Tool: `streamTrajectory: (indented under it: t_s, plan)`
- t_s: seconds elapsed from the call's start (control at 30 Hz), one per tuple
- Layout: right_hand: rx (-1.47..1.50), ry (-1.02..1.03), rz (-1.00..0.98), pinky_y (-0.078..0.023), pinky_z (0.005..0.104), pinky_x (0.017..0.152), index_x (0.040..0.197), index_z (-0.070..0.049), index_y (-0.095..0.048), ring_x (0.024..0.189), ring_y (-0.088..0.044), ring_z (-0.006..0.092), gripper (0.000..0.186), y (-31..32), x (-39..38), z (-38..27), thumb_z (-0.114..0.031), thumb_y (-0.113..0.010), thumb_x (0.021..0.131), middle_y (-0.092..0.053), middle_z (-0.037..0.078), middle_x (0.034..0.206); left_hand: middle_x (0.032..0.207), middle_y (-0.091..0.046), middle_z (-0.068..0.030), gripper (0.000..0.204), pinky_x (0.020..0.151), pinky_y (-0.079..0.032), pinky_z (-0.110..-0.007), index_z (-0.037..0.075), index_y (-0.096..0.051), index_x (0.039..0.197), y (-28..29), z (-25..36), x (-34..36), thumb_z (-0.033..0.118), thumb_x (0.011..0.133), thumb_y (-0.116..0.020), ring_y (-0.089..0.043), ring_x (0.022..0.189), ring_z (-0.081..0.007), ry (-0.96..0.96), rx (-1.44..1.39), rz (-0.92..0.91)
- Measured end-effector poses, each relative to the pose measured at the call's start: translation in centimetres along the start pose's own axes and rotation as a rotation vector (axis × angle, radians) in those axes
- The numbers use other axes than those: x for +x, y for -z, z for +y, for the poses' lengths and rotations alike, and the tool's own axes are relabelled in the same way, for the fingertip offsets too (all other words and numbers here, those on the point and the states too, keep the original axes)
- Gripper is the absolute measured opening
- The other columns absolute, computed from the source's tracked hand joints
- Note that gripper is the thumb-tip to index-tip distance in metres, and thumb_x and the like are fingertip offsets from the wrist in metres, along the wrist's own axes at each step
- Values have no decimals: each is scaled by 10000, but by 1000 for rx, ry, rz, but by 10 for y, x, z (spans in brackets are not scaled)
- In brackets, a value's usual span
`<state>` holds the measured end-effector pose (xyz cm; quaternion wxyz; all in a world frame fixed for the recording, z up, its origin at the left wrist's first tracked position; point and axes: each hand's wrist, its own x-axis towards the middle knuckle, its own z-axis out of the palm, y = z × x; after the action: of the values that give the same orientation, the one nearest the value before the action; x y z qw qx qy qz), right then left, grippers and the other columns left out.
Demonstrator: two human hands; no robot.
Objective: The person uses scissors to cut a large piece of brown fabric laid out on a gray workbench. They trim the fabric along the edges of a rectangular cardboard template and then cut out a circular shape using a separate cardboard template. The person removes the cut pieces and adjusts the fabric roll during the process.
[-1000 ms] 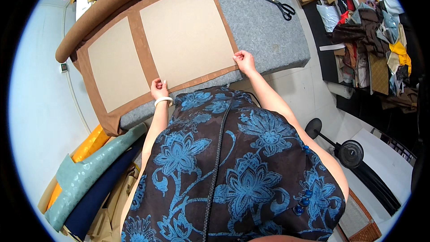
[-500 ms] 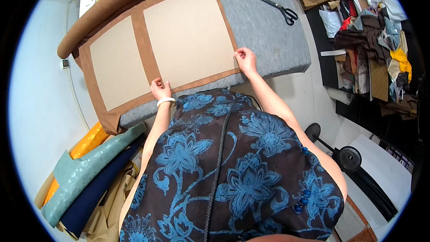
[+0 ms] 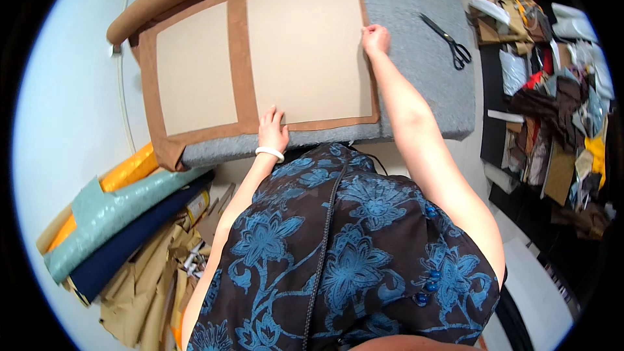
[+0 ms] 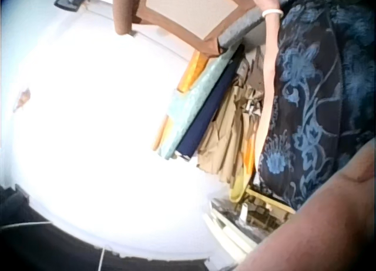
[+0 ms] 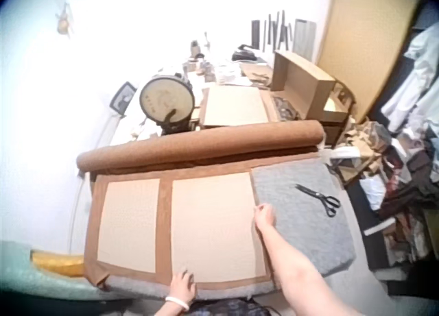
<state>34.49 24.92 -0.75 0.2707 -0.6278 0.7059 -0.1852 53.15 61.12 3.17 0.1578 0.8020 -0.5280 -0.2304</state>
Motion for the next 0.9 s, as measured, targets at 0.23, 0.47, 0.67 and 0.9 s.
streamTrajectory:
  t_s: [0.23, 0.47, 0.67, 0.9]
  plan:
    - [221, 30, 240, -504, 414, 751, 883, -10, -648, 807, -653, 313, 232, 34, -5, 47, -242, -658, 862, -675, 164, 828, 1364, -476, -158, 433, 1036, -405, -443, 55, -577, 1167, -1, 0, -6, 41, 745, -671, -449, 1231, -349, 10, 9, 38]
    - [66, 100, -181, -454, 255, 573, 818, -42, -552, 598, -529, 85, 157, 205, -180, 261, -153, -587, 924, -562, -2, 646, 1389, -457, -157, 446, 1044, -383, -466, 65, -565, 1200, 2, 0, -8, 56, 765, -662, -429, 1252, -358, -13, -16, 26]
    - [-849, -240, -837, -475, 478, 881, 939, -87, -729, 1044, -617, 307, 242, 263, -270, 316, -284, -653, 820, -676, 124, 1107, 1392, -445, -170, 439, 1057, -368, -464, 58, -557, 1193, -1, -6, -7, 72, 768, -664, -417, 1262, -362, -16, 13, 21]
    - [-563, 306, -31, -448, 451, 954, 1135, -12, -597, 1182, -500, 365, 370, 239, -103, 156, -234, -642, 842, -552, 201, 1241, 1345, -468, -196, 392, 1043, -375, -463, 37, -560, 1161, 8, -32, -8, 87, 783, -650, -428, 1243, -380, 73, -76, 142]
